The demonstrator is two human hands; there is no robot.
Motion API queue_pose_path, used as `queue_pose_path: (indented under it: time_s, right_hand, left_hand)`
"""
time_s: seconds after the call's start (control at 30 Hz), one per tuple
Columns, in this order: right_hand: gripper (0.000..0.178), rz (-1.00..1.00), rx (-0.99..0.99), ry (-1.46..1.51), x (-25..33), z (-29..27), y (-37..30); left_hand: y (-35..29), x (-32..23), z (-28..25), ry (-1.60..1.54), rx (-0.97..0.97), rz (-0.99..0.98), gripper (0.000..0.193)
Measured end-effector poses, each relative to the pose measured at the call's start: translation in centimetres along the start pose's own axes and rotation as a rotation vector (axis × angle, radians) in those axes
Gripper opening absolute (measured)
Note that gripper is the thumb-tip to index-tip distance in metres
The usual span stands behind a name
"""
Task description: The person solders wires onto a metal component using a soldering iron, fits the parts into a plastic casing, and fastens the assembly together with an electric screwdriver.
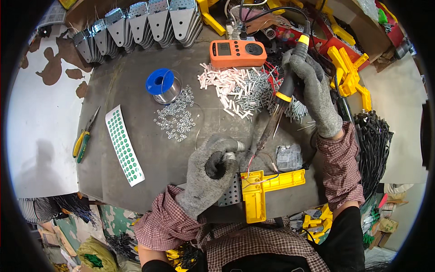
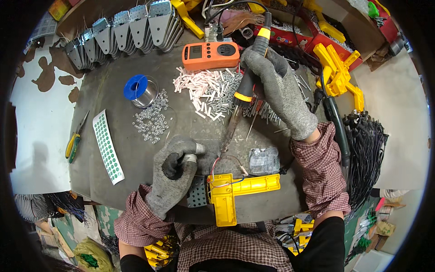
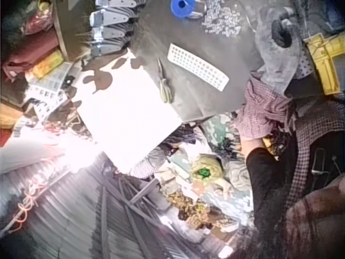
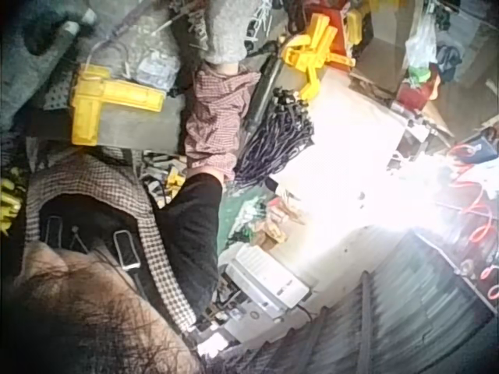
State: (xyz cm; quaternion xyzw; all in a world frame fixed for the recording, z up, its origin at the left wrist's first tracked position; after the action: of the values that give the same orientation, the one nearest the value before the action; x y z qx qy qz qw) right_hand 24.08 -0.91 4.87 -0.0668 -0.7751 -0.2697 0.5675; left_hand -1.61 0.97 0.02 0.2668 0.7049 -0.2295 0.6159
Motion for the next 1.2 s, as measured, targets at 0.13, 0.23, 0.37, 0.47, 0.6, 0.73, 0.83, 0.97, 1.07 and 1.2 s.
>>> queue_pose_path:
  time_s: [0.13,0.23,0.37,0.47,0.6,0.73,0.83,0.97,1.07,1.2]
  right_hand:
    - [0.038,-0.022,0.056,-0.037,0.0,-0.3,0.1]
    - [0.037,-0.011,0.083,-0.049,0.1,-0.1,0.2]
    - [0.036,-0.018,-0.037,-0.055,0.9,-1.0,0.2]
    - [0.035,0.119,-0.097,-0.038,1.6,-2.1,-0.3]
    - [0.030,0.141,-0.075,0.130,1.3,-2.7,-1.8]
    - [0.030,0.222,-0.009,0.199,0.8,-1.3,-2.9]
    - [0.032,0.235,0.010,0.201,0.9,-1.1,-3.2]
    - [0.031,0.205,0.027,0.190,0.8,-1.4,-3.2]
    - [0.030,0.203,0.016,0.179,0.8,-1.4,-3.3]
    - [0.032,0.213,-0.021,0.157,1.3,-1.2,-3.4]
  left_hand:
    - [-0.1,0.0,0.0,0.055,0.017,0.029,0.025]
    - [0.0,0.4,-0.1,0.100,0.025,0.048,0.026]
    - [-0.2,-0.6,-0.1,0.113,0.004,0.035,0.024]
    - [-1.5,-1.3,-0.7,0.103,0.002,0.002,0.023]
    - [-2.3,-1.5,-0.6,0.162,0.126,0.152,0.023]
    - [-2.6,-1.6,0.0,0.059,0.196,0.058,0.023]
    - [-2.9,-1.9,0.5,0.002,0.182,-0.001,0.021]
    - [-2.9,-1.9,0.8,-0.040,0.222,-0.003,0.020]
    - [-3.0,-2.3,0.7,0.024,0.167,-0.130,0.016]
    - [-3.1,-2.2,0.3,-0.008,0.257,-0.120,0.023]
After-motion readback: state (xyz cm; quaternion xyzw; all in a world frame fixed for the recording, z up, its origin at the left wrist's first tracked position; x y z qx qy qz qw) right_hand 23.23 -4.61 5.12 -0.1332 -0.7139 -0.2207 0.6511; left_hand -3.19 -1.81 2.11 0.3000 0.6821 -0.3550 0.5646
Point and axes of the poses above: each hand's wrist, its own y-axis towards the middle knuckle, its own z-axis out of the palm, x = y × z, the point moved 1 cm from there along y, towards the middle knuckle, and after that the axes turned 10 degrees about -z, right-handed, at the moved point
